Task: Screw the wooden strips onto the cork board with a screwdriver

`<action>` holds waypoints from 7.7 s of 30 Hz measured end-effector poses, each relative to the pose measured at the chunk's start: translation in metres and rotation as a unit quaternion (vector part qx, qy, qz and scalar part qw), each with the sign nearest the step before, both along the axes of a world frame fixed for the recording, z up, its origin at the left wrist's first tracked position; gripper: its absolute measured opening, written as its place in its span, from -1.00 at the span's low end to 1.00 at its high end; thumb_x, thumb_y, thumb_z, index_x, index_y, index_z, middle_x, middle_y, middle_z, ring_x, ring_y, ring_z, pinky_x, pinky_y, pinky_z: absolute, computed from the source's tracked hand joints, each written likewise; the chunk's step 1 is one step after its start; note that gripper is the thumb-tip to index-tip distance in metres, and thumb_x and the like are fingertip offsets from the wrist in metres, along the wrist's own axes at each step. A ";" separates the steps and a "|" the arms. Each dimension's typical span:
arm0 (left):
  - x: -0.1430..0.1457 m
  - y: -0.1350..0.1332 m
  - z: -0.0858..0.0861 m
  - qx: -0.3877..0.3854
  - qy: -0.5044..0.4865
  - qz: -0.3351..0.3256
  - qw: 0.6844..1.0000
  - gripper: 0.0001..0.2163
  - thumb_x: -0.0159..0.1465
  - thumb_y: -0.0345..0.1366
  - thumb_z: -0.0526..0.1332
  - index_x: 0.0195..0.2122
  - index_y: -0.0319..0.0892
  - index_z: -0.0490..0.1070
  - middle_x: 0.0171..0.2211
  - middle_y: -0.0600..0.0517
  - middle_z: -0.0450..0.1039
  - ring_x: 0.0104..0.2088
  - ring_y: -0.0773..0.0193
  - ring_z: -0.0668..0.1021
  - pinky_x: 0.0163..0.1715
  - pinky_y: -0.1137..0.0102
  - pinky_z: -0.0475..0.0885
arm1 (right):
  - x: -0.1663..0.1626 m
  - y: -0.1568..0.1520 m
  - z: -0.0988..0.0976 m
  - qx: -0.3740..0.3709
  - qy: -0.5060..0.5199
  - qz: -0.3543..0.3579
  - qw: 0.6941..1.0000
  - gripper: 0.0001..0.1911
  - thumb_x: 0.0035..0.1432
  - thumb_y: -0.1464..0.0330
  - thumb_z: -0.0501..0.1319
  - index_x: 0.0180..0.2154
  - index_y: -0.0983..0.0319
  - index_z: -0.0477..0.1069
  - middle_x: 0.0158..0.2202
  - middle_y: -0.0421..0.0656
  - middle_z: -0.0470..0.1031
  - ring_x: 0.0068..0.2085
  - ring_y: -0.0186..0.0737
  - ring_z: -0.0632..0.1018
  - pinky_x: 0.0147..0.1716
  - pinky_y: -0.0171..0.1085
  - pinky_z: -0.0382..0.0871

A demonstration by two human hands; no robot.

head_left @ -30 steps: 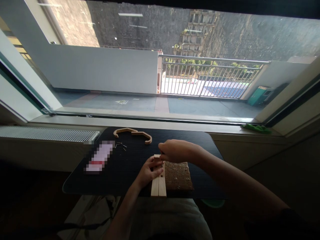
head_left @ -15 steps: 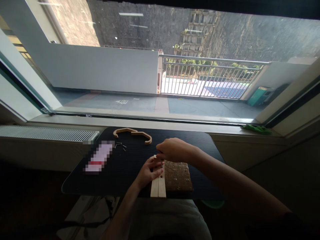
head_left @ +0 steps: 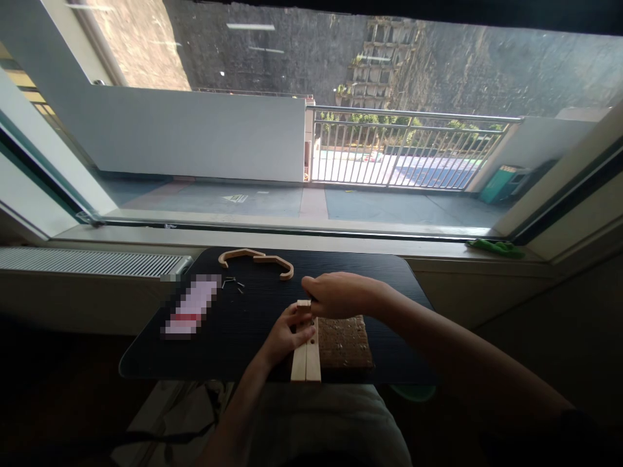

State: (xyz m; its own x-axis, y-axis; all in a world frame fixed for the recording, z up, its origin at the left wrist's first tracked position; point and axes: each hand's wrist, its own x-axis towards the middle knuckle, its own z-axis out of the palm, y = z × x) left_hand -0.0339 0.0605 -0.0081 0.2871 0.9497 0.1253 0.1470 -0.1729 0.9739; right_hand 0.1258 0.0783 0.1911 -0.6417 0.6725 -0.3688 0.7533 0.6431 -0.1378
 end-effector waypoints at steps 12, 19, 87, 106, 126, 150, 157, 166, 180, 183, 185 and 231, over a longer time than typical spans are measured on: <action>-0.001 0.002 -0.005 -0.012 -0.008 0.007 1.000 -0.68 -0.01 -0.11 0.48 -0.23 -0.11 0.67 -0.01 -0.11 0.50 0.05 -0.04 0.50 0.14 0.12 0.39 | 0.008 0.015 -0.012 -0.013 0.004 0.007 1.000 -0.74 0.29 0.30 0.08 -0.13 0.30 0.45 -0.22 -0.01 0.56 -0.33 -0.20 0.51 -0.50 -0.32 0.16; -0.001 0.001 -0.006 -0.016 -0.014 0.005 1.000 -0.68 0.01 -0.10 0.47 -0.23 -0.12 0.65 0.01 -0.11 0.49 0.04 -0.03 0.50 0.12 0.14 0.41 | 0.009 0.011 -0.012 -0.015 0.026 -0.003 1.000 -0.75 0.31 0.29 0.07 -0.16 0.27 0.44 -0.23 -0.03 0.56 -0.35 -0.22 0.49 -0.52 -0.33 0.13; 0.001 0.001 -0.009 -0.004 -0.016 0.004 1.000 -0.71 0.05 -0.12 0.44 -0.23 -0.13 0.65 0.01 -0.11 0.48 0.04 0.00 0.50 0.12 0.15 0.41 | 0.012 0.007 -0.020 0.008 0.072 -0.022 0.997 -0.77 0.30 0.23 0.10 -0.22 0.25 0.42 -0.33 -0.12 0.53 -0.39 -0.26 0.45 -0.52 -0.33 0.11; 0.001 0.001 -0.009 0.008 -0.019 0.001 1.000 -0.72 0.08 -0.15 0.42 -0.22 -0.15 0.65 -0.01 -0.13 0.48 0.04 0.01 0.51 0.11 0.17 0.42 | 0.008 0.002 -0.002 0.028 0.003 -0.002 1.000 -0.76 0.26 0.33 0.08 -0.23 0.28 0.50 -0.30 -0.04 0.56 -0.39 -0.23 0.48 -0.51 -0.31 0.12; 0.002 0.000 -0.005 0.005 -0.023 0.003 1.000 -0.73 0.06 -0.15 0.44 -0.24 -0.15 0.65 -0.02 -0.13 0.49 0.03 -0.01 0.51 0.11 0.16 0.42 | 0.006 0.002 -0.002 -0.002 -0.009 0.009 1.000 -0.78 0.27 0.40 0.08 -0.08 0.32 0.36 -0.26 0.00 0.56 -0.35 -0.17 0.52 -0.54 -0.31 0.13; 0.002 -0.002 0.001 0.015 -0.011 -0.009 1.000 -0.74 0.11 -0.16 0.39 -0.19 -0.13 0.63 -0.02 -0.12 0.47 0.04 -0.01 0.49 0.08 0.17 0.42 | -0.003 0.006 -0.004 0.061 -0.030 -0.016 0.998 -0.64 0.34 0.17 0.07 -0.16 0.30 0.49 -0.30 0.00 0.59 -0.31 -0.10 0.58 -0.46 -0.27 0.22; 0.001 -0.002 0.000 0.024 0.004 -0.015 1.000 -0.79 0.14 -0.17 0.36 -0.27 -0.17 0.64 -0.03 -0.14 0.46 0.02 -0.01 0.48 0.09 0.16 0.40 | 0.000 0.005 -0.008 0.057 0.016 0.011 0.998 -0.62 0.30 0.16 0.09 0.00 0.27 0.38 -0.25 0.00 0.60 -0.29 -0.07 0.58 -0.48 -0.26 0.19; 0.001 -0.001 -0.003 0.012 0.006 -0.007 1.000 -0.79 0.11 -0.15 0.38 -0.33 -0.18 0.62 -0.03 -0.12 0.43 0.03 0.00 0.47 0.08 0.18 0.41 | -0.002 0.007 -0.007 0.020 0.024 0.030 0.999 -0.74 0.25 0.28 0.08 -0.13 0.29 0.40 -0.26 0.00 0.58 -0.37 -0.18 0.52 -0.55 -0.30 0.06; 0.000 -0.002 0.001 0.019 0.004 -0.013 1.000 -0.79 0.13 -0.16 0.38 -0.29 -0.16 0.63 -0.05 -0.11 0.45 -0.01 0.04 0.49 0.05 0.19 0.43 | 0.001 0.007 -0.010 0.021 0.033 0.019 0.999 -0.73 0.27 0.25 0.07 -0.11 0.28 0.39 -0.30 -0.04 0.56 -0.41 -0.24 0.47 -0.54 -0.31 0.05; 0.000 -0.002 0.001 0.019 0.002 -0.013 1.000 -0.80 0.12 -0.16 0.39 -0.31 -0.17 0.62 -0.05 -0.11 0.45 -0.01 0.04 0.50 0.05 0.19 0.44 | 0.002 0.006 -0.010 0.016 0.036 0.019 0.999 -0.74 0.27 0.27 0.07 -0.12 0.28 0.39 -0.30 -0.04 0.55 -0.42 -0.25 0.45 -0.55 -0.31 0.04; 0.000 -0.001 0.001 0.021 0.005 -0.013 1.000 -0.82 0.12 -0.18 0.39 -0.31 -0.16 0.62 -0.05 -0.10 0.46 0.00 0.04 0.49 0.07 0.19 0.43 | 0.003 0.006 -0.010 0.015 0.041 0.020 0.999 -0.75 0.26 0.27 0.08 -0.13 0.28 0.39 -0.31 -0.05 0.55 -0.43 -0.27 0.44 -0.55 -0.31 0.03; 0.000 0.000 -0.005 0.021 -0.002 0.003 1.000 -0.79 0.09 -0.17 0.42 -0.31 -0.15 0.64 -0.04 -0.11 0.48 0.03 0.01 0.49 0.12 0.15 0.39 | 0.006 0.006 -0.012 0.013 0.051 0.017 0.998 -0.80 0.27 0.26 0.10 -0.18 0.25 0.36 -0.35 -0.11 0.51 -0.47 -0.30 0.38 -0.55 -0.32 0.03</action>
